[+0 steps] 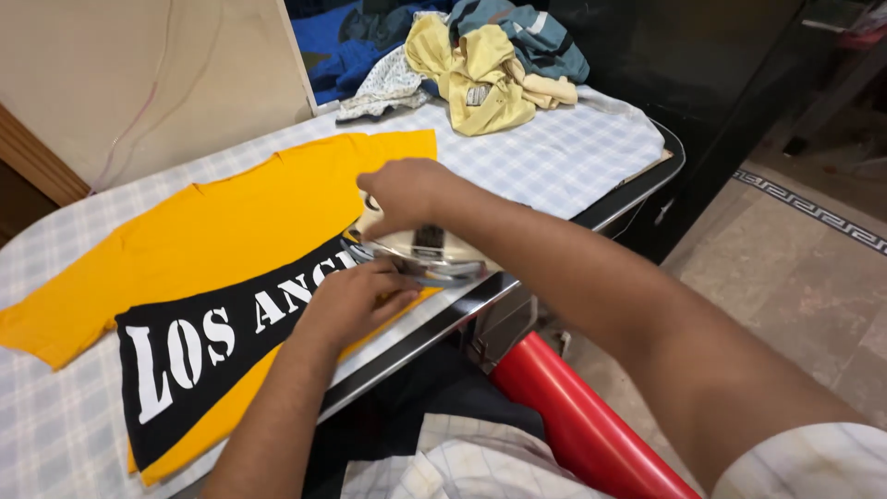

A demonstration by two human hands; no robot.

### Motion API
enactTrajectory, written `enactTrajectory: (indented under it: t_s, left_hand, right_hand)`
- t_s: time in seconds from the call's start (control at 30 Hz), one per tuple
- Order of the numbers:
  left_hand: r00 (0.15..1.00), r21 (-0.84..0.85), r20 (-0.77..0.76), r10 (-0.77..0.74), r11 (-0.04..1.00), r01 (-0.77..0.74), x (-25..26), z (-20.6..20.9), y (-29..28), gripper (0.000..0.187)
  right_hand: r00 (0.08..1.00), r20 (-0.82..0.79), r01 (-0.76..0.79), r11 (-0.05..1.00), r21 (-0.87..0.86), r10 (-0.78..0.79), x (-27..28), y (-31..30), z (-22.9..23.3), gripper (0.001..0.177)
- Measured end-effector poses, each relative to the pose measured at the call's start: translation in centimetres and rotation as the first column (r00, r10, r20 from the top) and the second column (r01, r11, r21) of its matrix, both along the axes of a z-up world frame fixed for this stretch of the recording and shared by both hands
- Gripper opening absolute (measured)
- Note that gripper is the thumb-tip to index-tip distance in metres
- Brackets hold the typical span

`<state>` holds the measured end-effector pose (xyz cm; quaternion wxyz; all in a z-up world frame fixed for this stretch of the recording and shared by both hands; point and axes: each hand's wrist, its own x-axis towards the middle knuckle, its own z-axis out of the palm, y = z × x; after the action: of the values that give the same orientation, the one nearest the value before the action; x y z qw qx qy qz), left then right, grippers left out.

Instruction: The recorder is ironing a yellow t-shirt on an ironing board.

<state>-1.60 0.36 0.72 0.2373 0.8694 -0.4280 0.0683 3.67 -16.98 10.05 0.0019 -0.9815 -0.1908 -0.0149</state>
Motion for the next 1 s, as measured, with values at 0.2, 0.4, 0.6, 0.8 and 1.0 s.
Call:
enactTrajectory:
  t_s: [0.2, 0.4, 0.6, 0.8, 1.0]
  left_hand:
    - [0.999, -0.058, 0.031, 0.018, 0.998, -0.016, 0.8, -0.4, 0.3, 0.029]
    - [0.999, 0.024, -0.015, 0.041, 0.999, -0.041, 1.1, 0.1, 0.1, 0.036]
    - [0.997, -0.015, -0.05, 0.064, 0.998, -0.065, 1.4, -0.6, 0.2, 0.03]
    - [1.0, -0.138, -0.006, 0.008, 0.99, -0.009, 0.3, -0.6, 0.7, 0.018]
    - [0.995, -0.159, -0.099, 0.015, 0.987, -0.031, 0.5, 0.2, 0.4, 0.018]
  right_hand:
    - [0.992, 0.069, 0.106, 0.994, -0.032, -0.103, 0.1, -0.5, 0.4, 0.063]
    - [0.966, 0.148, 0.21, 0.978, 0.019, -0.21, 5.0, -0.6, -0.1, 0.059]
    - [0.988, 0.071, 0.135, 0.991, -0.007, -0.135, 4.7, -1.8, -0.7, 0.061]
    - [0.999, 0.051, 0.001, 1.0, 0.018, -0.002, -2.0, -1.5, -0.6, 0.065]
    - [0.991, 0.12, 0.053, 0.998, 0.019, -0.055, -1.3, 0.8, 0.7, 0.061]
